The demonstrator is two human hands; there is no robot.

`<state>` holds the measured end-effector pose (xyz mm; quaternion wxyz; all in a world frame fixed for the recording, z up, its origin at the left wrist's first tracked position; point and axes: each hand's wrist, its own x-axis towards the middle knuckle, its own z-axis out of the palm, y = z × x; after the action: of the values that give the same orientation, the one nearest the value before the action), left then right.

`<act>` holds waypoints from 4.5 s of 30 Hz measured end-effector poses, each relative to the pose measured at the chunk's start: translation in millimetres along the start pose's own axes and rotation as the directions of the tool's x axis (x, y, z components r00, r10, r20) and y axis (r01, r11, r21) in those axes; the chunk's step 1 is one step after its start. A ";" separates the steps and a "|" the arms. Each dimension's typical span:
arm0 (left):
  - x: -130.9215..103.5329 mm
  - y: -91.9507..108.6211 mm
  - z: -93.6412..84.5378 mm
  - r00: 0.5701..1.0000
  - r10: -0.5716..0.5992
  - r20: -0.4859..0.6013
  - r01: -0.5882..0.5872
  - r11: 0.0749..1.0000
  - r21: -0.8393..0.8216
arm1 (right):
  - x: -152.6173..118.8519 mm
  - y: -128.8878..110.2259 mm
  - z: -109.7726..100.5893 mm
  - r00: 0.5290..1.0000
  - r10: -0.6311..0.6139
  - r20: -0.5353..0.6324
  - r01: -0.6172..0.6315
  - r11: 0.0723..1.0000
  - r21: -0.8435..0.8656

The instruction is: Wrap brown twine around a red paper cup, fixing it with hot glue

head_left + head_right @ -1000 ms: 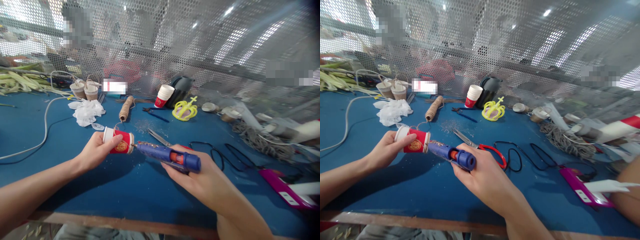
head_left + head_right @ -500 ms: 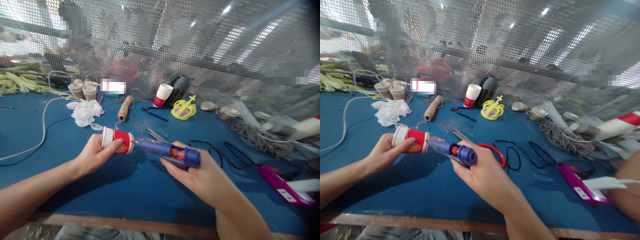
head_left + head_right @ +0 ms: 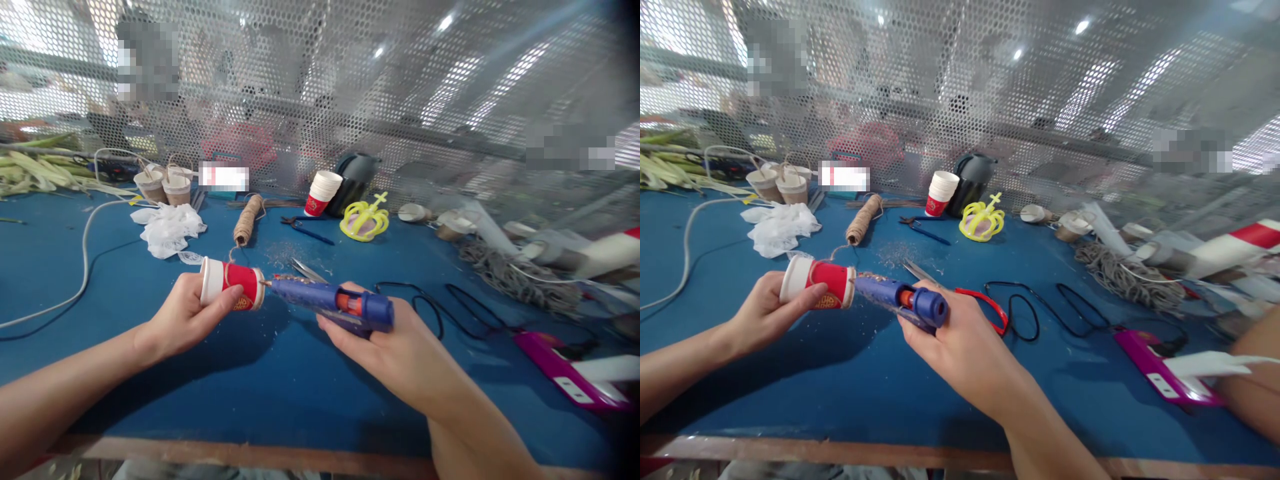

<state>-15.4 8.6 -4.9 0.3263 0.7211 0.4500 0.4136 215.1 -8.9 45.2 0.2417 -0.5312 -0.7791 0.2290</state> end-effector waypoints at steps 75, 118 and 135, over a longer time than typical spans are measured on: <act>9.5 -3.0 6.5 0.889 -0.453 0.069 0.399 0.691 -0.603 | -8.2 6.8 3.0 0.997 -0.071 0.021 0.073 0.990 -0.121; 1.7 3.8 6.1 0.990 -0.144 -0.013 0.141 0.981 -0.135 | -2.3 0.3 2.6 0.999 0.037 -0.017 -0.039 0.996 -0.080; 4.4 -3.7 5.4 0.963 -0.269 0.008 0.259 0.922 -0.287 | 38.1 26.4 -10.1 0.947 0.268 -0.175 -0.198 0.920 0.337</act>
<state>-10.9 13.5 -9.2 0.4723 0.5927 0.4837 0.4378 228.1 36.6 41.8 0.3780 -0.5969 -0.6322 0.3181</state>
